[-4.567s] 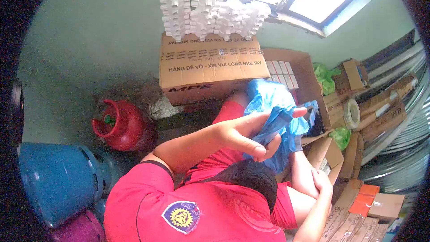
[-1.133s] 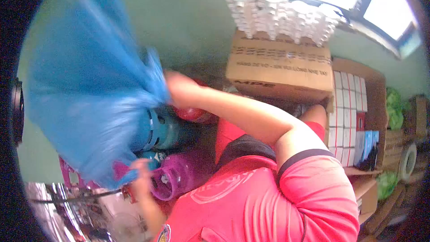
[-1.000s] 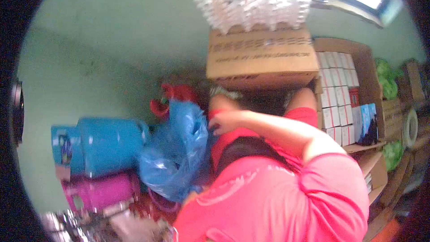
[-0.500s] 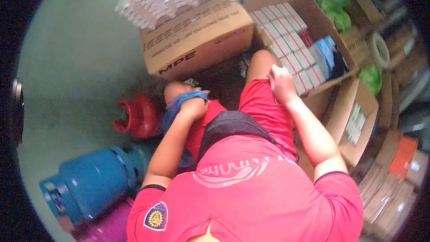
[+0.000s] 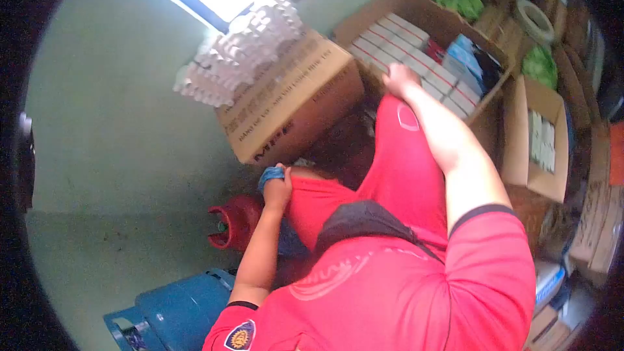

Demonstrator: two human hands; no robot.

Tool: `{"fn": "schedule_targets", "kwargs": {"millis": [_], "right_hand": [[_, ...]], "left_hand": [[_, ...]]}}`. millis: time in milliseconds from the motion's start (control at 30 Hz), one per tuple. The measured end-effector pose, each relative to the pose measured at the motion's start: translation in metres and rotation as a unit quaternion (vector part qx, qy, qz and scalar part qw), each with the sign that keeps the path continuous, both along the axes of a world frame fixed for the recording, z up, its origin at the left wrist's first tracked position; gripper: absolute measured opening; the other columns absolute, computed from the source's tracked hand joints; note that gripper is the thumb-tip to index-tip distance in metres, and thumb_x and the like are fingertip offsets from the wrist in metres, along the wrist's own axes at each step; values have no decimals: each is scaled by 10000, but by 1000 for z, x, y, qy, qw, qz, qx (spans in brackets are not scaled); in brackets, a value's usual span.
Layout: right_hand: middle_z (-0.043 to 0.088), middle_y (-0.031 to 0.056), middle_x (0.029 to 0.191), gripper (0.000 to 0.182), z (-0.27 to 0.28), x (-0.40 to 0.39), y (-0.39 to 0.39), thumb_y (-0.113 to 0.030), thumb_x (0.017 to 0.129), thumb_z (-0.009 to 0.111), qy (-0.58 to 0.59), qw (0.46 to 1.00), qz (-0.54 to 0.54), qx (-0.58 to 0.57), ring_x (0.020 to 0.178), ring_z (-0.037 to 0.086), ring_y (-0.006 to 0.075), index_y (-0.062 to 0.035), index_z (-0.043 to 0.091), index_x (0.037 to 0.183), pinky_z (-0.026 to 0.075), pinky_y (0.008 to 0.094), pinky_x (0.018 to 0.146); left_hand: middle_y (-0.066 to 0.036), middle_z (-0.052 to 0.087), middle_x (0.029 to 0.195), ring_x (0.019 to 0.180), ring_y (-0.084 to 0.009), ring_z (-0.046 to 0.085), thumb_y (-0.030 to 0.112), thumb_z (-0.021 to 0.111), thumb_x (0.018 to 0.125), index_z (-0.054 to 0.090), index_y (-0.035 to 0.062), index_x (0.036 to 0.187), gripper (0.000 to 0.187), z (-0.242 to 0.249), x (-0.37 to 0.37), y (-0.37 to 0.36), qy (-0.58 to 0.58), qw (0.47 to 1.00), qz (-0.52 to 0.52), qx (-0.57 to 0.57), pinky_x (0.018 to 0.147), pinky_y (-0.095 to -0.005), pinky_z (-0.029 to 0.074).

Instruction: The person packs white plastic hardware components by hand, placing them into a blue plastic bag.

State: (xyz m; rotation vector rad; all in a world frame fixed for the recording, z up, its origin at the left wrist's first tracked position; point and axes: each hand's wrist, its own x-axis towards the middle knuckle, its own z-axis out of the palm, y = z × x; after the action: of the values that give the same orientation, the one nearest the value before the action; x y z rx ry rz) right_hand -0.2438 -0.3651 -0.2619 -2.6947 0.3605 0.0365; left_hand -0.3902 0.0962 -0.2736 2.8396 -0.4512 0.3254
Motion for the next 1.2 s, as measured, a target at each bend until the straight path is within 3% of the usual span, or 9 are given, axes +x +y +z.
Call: {"fn": "schedule_targets", "kwargs": {"millis": [400,500,533,567,600,733,800,933,1200], "right_hand": [[722,182,1036,289,26,10,95,-291,936,678,-58,899,317,298,995,701,311,-15,693,1021,540,422,880],[709,186,1023,257,-37,-29,113,-262,939,663,9,873,313,375,995,697,315,-20,678,1024,538,414,874],[717,168,1033,252,-49,-52,111,-273,920,661,-4,893,326,309,1008,693,350,-51,697,1034,539,442,882],[728,148,1050,257,-26,-65,105,-299,890,670,100,885,446,92,1029,679,384,-93,721,1035,535,491,881],[730,142,966,252,-14,-72,98,-323,863,699,-14,822,569,15,964,679,375,-108,732,991,539,490,814],[709,137,844,211,-20,-46,70,-268,923,698,45,844,518,136,778,687,279,-63,715,972,524,411,713],[692,108,808,186,-22,-31,67,-224,957,688,44,855,440,270,756,665,188,-39,703,972,507,346,699],[656,28,774,165,-46,-18,76,-163,989,658,98,816,474,316,740,596,95,0,679,979,481,276,683],[722,132,854,211,-53,-20,92,-206,953,678,57,872,410,262,832,687,194,1,701,991,528,325,778]], "left_hand": [[-210,662,819,794,-421,649,330,622,966,651,46,931,287,-21,-8,86,24,977,211,-18,743,-520,518],[-154,691,835,775,-290,694,343,629,980,656,25,1003,320,-8,-61,126,249,841,415,-242,728,-465,562],[-98,689,834,720,-196,681,319,633,986,660,32,1026,291,49,-83,99,235,757,459,-401,643,-413,562],[-61,673,814,652,-170,661,280,637,987,656,47,999,234,78,-108,96,189,756,477,-407,576,-371,539],[-69,666,783,634,-177,655,277,642,985,654,40,974,237,93,-134,99,128,750,503,-409,570,-374,526],[-63,635,673,684,-203,604,420,687,947,620,55,680,457,159,-208,100,-32,693,618,-371,717,-399,471],[-48,644,721,681,-171,598,409,704,945,619,74,730,407,180,-229,102,-75,689,605,-392,691,-356,475],[-6,543,703,570,-144,534,324,690,961,592,102,811,285,202,-223,47,-275,516,537,-607,551,-309,465],[-5,584,799,530,-53,487,325,627,1021,630,68,1190,308,249,-245,-13,-126,709,499,-482,453,-217,378]]}}
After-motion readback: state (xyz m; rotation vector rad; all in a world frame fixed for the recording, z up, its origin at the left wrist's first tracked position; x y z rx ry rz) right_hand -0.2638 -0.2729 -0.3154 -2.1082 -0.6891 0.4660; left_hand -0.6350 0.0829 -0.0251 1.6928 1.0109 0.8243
